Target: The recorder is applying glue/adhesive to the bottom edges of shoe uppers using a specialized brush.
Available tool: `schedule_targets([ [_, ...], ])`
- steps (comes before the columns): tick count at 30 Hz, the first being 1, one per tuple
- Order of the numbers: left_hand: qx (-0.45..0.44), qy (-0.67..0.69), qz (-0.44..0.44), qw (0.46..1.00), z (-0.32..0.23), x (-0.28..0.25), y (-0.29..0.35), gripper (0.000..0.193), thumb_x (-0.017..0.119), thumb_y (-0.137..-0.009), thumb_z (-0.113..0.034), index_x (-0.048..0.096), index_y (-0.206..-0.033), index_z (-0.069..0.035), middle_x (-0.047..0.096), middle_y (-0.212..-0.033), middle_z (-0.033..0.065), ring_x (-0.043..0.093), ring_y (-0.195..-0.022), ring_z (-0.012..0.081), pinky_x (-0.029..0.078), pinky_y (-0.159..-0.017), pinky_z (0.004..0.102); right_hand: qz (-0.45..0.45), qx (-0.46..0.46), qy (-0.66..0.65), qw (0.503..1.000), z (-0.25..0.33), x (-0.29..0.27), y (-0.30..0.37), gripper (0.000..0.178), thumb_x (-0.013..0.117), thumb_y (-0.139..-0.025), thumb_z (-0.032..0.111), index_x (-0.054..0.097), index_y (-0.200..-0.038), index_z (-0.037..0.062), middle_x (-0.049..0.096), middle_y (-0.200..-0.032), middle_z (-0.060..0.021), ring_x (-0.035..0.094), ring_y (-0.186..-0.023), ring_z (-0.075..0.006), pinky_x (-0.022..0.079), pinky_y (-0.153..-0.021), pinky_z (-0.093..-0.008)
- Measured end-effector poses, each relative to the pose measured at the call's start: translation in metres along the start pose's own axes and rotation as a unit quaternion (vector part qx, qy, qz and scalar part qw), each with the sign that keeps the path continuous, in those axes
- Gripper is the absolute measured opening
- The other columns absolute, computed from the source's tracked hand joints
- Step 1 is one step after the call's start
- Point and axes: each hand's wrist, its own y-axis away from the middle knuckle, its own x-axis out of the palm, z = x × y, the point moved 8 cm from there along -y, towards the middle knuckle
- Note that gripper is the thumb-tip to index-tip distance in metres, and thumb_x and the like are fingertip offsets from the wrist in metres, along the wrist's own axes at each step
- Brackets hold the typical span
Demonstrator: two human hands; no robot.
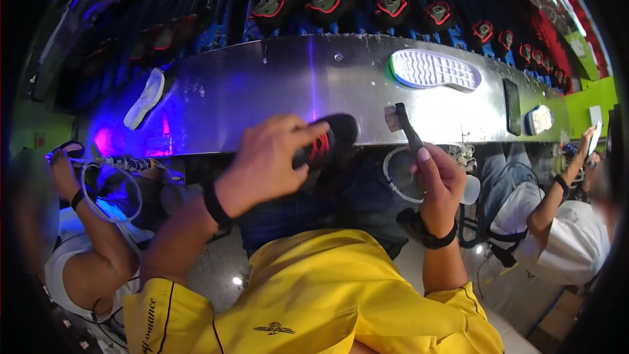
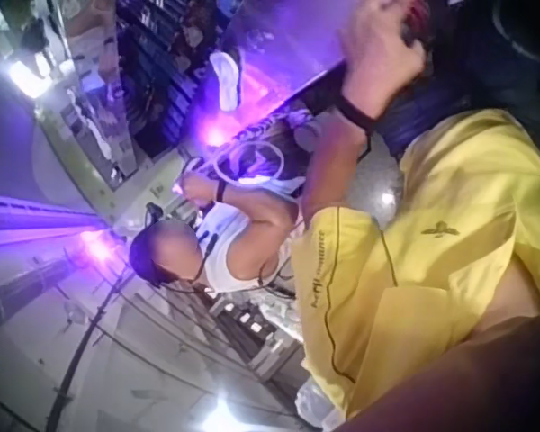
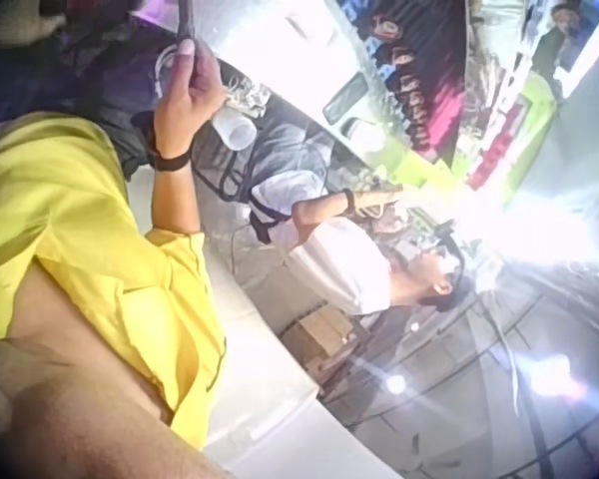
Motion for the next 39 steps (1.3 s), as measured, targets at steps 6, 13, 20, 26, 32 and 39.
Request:
schedule_targets([
  [6,-0.051,0.118,0.038,0.991,0.001,0.012,0.033,0.069,0.091,-0.07,-0.012,0.075,-0.137,-0.011,0.074,-0.126,0.0127,0.071,-0.113,0.0329,0.056,-0.103,0.0423,0.002,-0.009,-0.011,1.0,0.013,0.005,0.003,0.024,0.069,-0.107,0.012,0.075,-0.119,-0.0079,0.068,-0.085,-0.0011,0.06,-0.08,-0.0073,0.046,-0.074,-0.0226],
  [13,-0.174,0.761,-0.017,0.625,0.047,0.022,0.062,0.07,0.082,-0.089,-0.01,0.053,-0.152,0.002,0.072,-0.131,0.01,0.07,-0.119,0.0214,0.053,-0.109,0.0375,0.033,-0.002,-0.006,0.999,0.004,0.016,0.001,0.024,0.07,-0.107,0.012,0.075,-0.119,-0.0072,0.069,-0.086,-0.002,0.059,-0.08,-0.0066,0.046,-0.073,-0.0223],
  [20,-0.09,0.488,-0.231,0.837,0.066,-0.058,0.031,0.071,0.099,-0.073,-0.011,0.064,-0.134,0.0,0.074,-0.119,0.0079,0.073,-0.106,0.0177,0.058,-0.097,0.0342,0.034,-0.02,0.064,0.997,0.011,0.049,0.0,0.03,0.077,-0.102,0.015,0.075,-0.121,-0.0077,0.074,-0.091,-0.0046,0.064,-0.083,-0.0093,0.051,-0.076,-0.0255],
  [26,-0.041,0.181,-0.304,0.934,0.05,-0.06,0.041,0.074,0.096,-0.07,-0.008,0.064,-0.137,-0.002,0.07,-0.131,0.0155,0.072,-0.117,0.023,0.061,-0.096,0.0367,0.064,-0.041,0.118,0.99,0.006,0.078,-0.006,0.026,0.077,-0.1,0.014,0.076,-0.118,-0.0055,0.074,-0.087,-0.0129,0.064,-0.078,-0.0123,0.052,-0.072,-0.029],
  [32,-0.005,0.019,-0.289,0.957,0.031,-0.035,0.077,0.077,0.087,-0.073,-0.012,0.057,-0.143,-0.009,0.067,-0.142,0.0136,0.062,-0.136,0.0354,0.033,-0.126,0.0586,0.107,-0.018,0.135,0.985,-0.011,0.101,-0.011,0.023,0.073,-0.103,0.015,0.076,-0.111,-0.0052,0.067,-0.072,-0.009,0.055,-0.066,-0.0107,0.046,-0.063,-0.0306],
  [39,0.027,-0.046,-0.298,0.953,0.027,-0.015,0.105,0.063,0.083,-0.086,-0.016,0.054,-0.141,-0.005,0.068,-0.138,0.0175,0.063,-0.135,0.0401,0.032,-0.125,0.0659,0.147,0.004,0.168,0.975,-0.028,0.138,-0.02,0.025,0.072,-0.103,0.021,0.077,-0.11,-0.0028,0.064,-0.072,-0.0148,0.056,-0.062,-0.0178,0.047,-0.063,-0.0345],
])
